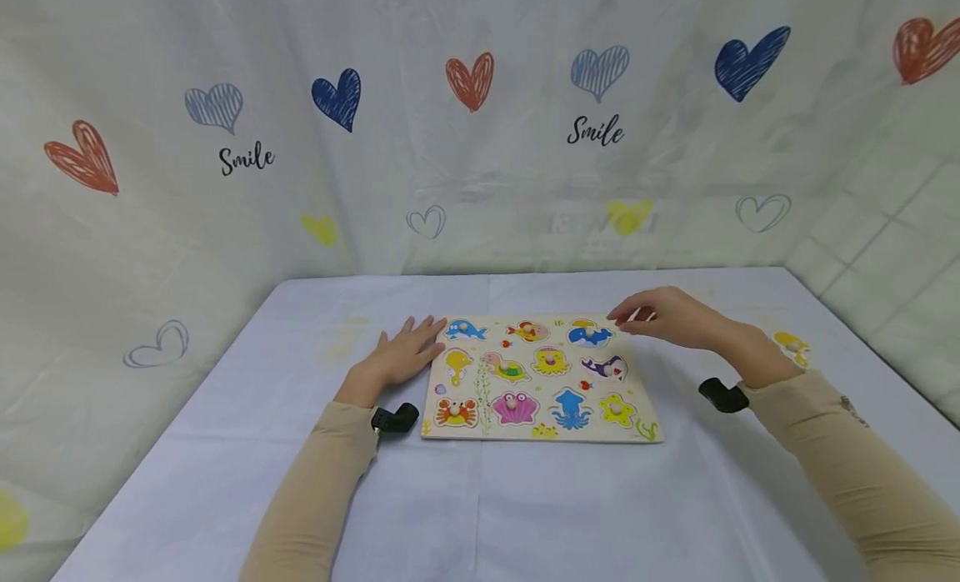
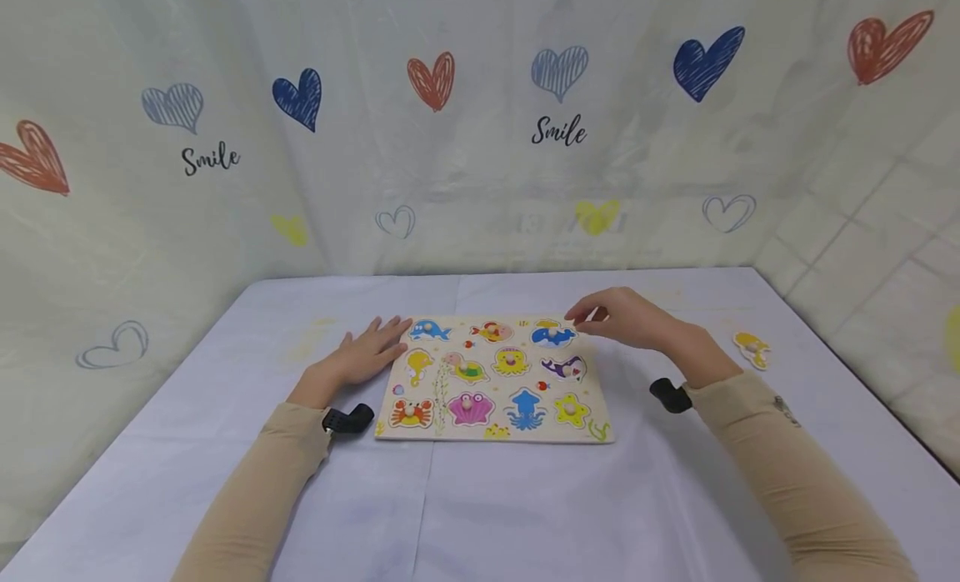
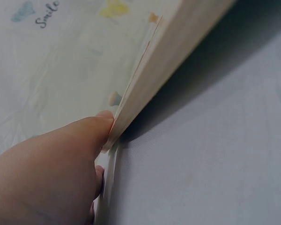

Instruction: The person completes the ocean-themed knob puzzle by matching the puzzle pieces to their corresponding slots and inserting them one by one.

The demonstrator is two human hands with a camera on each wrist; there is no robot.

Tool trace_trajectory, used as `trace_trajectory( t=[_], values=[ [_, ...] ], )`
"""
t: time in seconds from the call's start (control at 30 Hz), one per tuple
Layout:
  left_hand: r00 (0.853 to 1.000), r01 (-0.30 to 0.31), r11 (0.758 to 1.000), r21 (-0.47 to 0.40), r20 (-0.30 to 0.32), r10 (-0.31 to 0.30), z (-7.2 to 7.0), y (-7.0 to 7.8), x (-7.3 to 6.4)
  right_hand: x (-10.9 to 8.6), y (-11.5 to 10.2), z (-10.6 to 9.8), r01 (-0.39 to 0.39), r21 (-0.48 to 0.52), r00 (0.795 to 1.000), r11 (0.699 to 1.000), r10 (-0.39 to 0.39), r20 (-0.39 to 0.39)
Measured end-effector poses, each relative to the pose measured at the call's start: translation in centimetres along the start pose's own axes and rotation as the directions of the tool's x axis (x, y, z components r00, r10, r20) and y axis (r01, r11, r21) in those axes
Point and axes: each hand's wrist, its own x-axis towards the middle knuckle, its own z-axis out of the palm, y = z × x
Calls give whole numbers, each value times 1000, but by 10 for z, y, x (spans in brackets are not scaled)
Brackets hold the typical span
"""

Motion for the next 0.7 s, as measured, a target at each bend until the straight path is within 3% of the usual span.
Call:
trace_trajectory(
  t=[0.3,0.7],
  values=[
    [1000,3,1000,5,0,-3,1,-1,0,-39,25,-14,-69,15,997,997,69,-23],
    [1000,-10,1000,-1,5,10,-1,0,0,-88,56,-30,-114,-52,993,992,113,-21]
  ],
)
